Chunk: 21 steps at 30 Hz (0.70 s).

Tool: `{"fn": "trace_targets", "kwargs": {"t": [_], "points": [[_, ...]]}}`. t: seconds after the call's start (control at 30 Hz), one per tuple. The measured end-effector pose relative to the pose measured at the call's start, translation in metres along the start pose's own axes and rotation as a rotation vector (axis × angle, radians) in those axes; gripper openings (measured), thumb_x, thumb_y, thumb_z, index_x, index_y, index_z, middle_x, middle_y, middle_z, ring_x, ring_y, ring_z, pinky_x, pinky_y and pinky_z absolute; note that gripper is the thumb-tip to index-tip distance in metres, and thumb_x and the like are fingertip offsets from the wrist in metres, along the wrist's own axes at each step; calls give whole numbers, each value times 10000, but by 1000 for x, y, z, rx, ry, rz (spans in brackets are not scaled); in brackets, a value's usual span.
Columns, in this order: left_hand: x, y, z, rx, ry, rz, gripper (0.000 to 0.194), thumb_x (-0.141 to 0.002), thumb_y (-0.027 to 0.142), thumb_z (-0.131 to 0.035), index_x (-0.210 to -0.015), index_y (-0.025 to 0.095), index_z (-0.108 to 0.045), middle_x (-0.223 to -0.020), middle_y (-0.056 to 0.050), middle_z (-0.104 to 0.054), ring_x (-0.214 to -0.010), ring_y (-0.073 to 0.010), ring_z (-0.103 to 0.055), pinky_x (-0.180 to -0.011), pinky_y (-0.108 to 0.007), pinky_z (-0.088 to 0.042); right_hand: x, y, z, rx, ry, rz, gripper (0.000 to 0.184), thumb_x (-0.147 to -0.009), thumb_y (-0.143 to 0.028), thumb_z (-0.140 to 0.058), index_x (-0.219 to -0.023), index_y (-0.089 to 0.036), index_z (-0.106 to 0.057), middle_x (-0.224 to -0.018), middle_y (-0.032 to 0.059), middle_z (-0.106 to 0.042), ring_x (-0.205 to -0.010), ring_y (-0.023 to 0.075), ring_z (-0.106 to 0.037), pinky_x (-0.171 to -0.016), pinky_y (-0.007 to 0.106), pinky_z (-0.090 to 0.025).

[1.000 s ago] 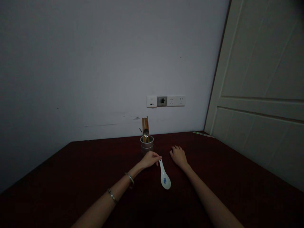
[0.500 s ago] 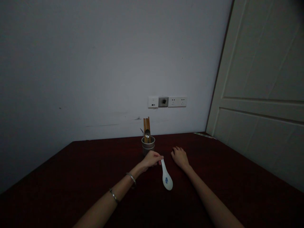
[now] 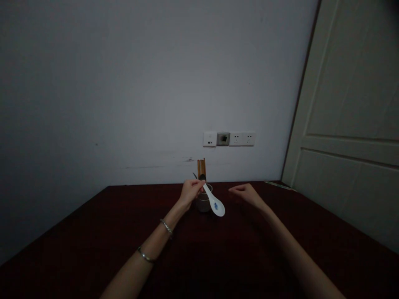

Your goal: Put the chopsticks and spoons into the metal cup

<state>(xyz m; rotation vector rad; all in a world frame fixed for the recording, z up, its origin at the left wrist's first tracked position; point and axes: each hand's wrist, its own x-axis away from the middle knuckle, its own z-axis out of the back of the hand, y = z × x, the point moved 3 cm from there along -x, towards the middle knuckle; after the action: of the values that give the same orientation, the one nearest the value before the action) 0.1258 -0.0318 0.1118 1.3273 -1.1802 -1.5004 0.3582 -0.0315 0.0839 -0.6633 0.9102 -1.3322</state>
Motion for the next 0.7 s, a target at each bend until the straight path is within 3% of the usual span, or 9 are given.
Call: {"fn": "trace_targets", "kwargs": {"t": [0.1,0.17,0.33,0.53,0.7], "points": [[-4,2,13,58,68,-30,317,-677,413,-629,-556,136,-534,-441,54,-403,-349,-23,-269,-362,-189,-148,19,-42,-4,-118,-195,-43,366,-720,-462,-610,-786,-113,-696,-729,87,-685,-600,129,-608,-460,202,-495],[-5,2,19,90,101,-43,309,-665,404,-636,-554,137,-525,-447,57,-404,-347,-22,-266,-359,-187,-148,30,-57,-9,-115,-294,-38,403,-705,-500,-614,-734,-106,-691,-723,93,-678,-595,122,-601,-443,194,-499],[-4,1,22,113,152,-49,314,-649,401,-639,-540,136,-509,-440,61,-394,-338,-18,-263,-354,-182,-137,39,-58,-25,-71,-471,4,417,-660,-508,-646,-722,-99,-693,-717,91,-676,-639,146,-621,-430,196,-513],[-4,-2,22,100,183,-78,336,-636,439,-638,-564,132,-524,-457,55,-422,-342,-20,-288,-342,-173,-162,36,-50,-45,-138,-485,-38,376,-659,-466,-662,-720,-96,-686,-706,85,-679,-634,141,-625,-438,198,-520],[-7,-4,27,60,205,-99,353,-655,448,-624,-536,134,-513,-433,57,-408,-334,-19,-278,-344,-175,-161,32,-51,-50,-169,-362,-82,270,-688,-366,-654,-681,-97,-676,-657,63,-660,-556,107,-589,-437,195,-506]]}}
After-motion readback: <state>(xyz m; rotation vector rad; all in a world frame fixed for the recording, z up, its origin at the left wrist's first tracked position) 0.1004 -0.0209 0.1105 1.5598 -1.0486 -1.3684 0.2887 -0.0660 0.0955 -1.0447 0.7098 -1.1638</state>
